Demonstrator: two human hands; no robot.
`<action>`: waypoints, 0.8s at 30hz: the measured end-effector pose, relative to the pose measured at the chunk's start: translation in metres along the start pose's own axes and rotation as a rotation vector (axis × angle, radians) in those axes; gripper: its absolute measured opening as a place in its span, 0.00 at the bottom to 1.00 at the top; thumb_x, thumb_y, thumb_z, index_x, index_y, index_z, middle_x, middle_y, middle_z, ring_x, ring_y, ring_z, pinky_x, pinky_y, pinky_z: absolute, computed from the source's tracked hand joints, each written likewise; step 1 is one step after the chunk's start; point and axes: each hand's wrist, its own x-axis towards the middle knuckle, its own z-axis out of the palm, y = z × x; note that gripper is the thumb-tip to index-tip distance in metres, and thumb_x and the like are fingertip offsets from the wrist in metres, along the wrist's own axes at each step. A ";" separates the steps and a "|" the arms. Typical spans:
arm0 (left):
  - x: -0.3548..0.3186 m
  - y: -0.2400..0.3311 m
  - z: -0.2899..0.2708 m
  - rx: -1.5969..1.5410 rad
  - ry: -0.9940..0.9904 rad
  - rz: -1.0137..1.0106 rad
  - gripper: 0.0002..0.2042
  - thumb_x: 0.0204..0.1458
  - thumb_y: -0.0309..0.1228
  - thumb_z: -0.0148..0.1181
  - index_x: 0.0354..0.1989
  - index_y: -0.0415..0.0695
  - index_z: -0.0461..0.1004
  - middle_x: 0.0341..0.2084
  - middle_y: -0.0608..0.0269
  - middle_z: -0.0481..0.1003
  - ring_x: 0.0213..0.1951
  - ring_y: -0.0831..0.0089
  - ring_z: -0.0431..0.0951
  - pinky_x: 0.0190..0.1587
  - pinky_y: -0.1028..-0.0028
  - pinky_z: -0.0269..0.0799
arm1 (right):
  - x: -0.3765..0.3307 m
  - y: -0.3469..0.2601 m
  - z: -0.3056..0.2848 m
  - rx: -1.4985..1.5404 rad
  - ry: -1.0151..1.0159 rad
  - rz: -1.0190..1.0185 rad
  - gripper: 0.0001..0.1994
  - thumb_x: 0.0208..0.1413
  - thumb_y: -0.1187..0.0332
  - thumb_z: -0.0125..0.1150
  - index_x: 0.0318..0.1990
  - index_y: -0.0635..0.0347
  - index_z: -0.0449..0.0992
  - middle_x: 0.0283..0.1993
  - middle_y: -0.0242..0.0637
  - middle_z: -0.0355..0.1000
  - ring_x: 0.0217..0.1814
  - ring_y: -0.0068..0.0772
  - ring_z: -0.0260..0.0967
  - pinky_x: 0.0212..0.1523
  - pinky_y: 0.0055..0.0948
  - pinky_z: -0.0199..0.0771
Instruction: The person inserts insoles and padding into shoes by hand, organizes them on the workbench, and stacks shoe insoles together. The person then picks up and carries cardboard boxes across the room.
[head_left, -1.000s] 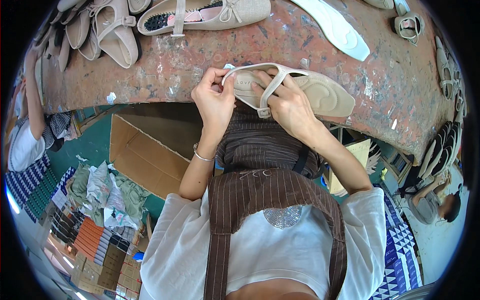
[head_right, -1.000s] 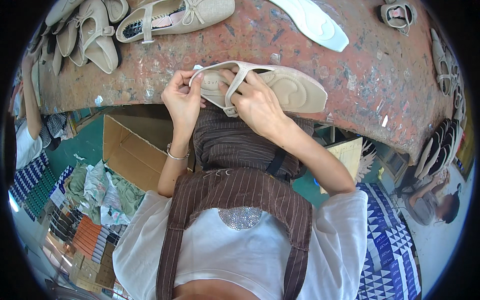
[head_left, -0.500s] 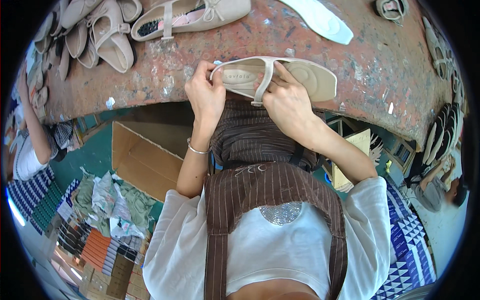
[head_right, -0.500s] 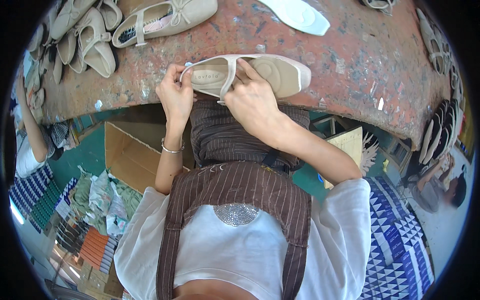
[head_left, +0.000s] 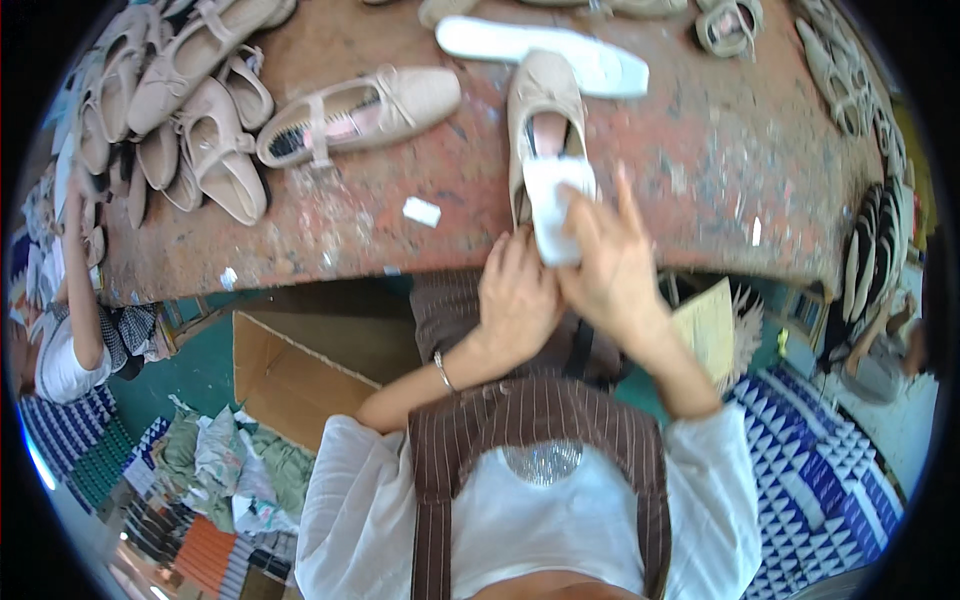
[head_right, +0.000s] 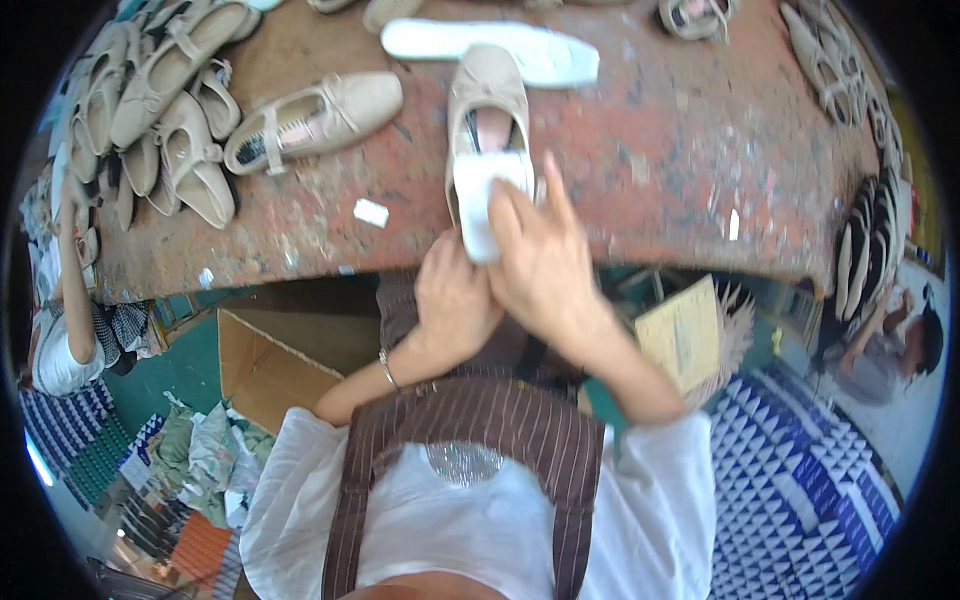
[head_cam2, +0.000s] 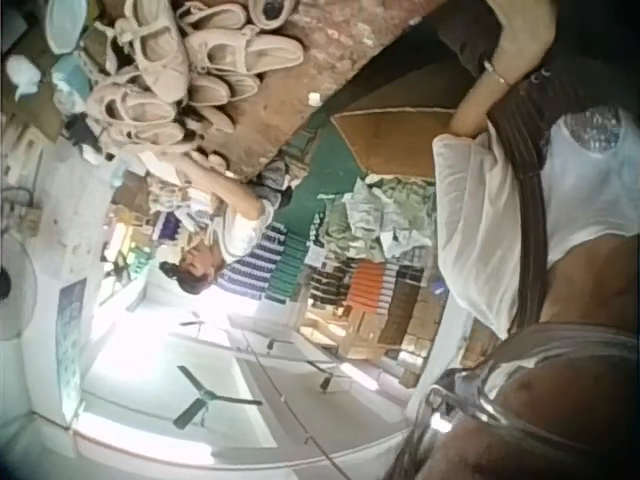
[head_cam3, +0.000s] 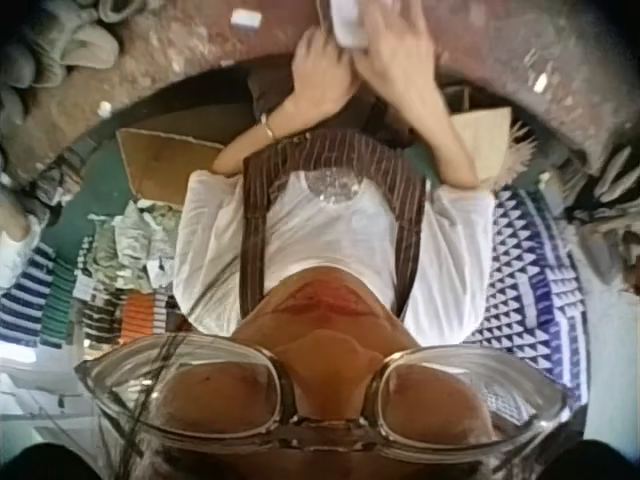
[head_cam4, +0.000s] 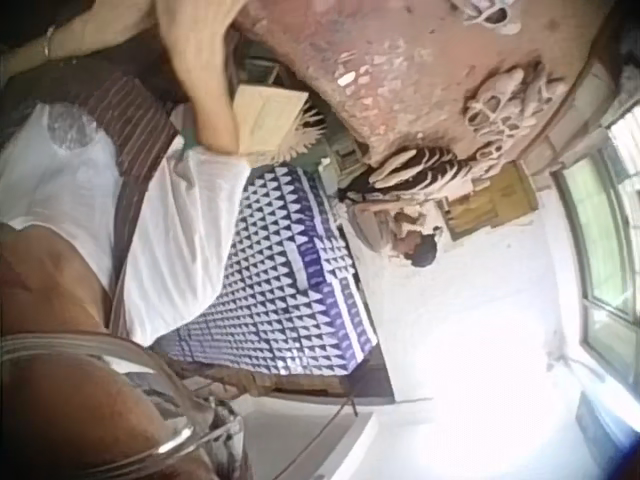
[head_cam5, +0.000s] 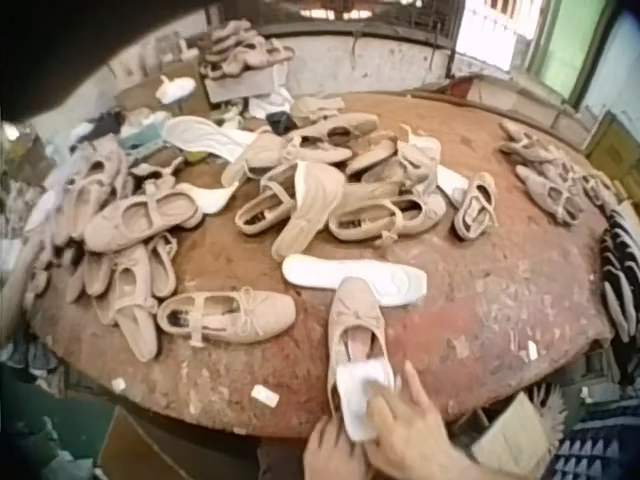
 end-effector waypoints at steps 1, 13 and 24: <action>0.003 0.000 0.005 0.077 -0.038 0.080 0.24 0.49 0.38 0.60 0.53 0.37 0.74 0.57 0.46 0.70 0.62 0.47 0.64 0.64 0.43 0.57 | 0.000 -0.007 0.010 -0.053 0.004 0.043 0.21 0.44 0.77 0.58 0.49 0.72 0.68 0.52 0.56 0.74 0.54 0.51 0.75 0.72 0.61 0.48; 0.001 -0.011 0.040 0.110 -0.026 0.012 0.22 0.55 0.32 0.51 0.56 0.33 0.72 0.61 0.41 0.66 0.68 0.52 0.59 0.68 0.44 0.52 | 0.062 0.024 0.063 -0.313 0.304 -0.082 0.11 0.50 0.78 0.53 0.42 0.69 0.73 0.40 0.50 0.74 0.48 0.48 0.74 0.72 0.52 0.52; 0.006 -0.015 0.036 0.118 -0.032 0.042 0.25 0.53 0.31 0.53 0.59 0.30 0.69 0.62 0.40 0.66 0.68 0.49 0.60 0.68 0.48 0.54 | 0.088 0.003 0.032 -0.328 -0.150 0.103 0.18 0.52 0.75 0.51 0.50 0.75 0.73 0.49 0.57 0.74 0.56 0.50 0.73 0.75 0.55 0.44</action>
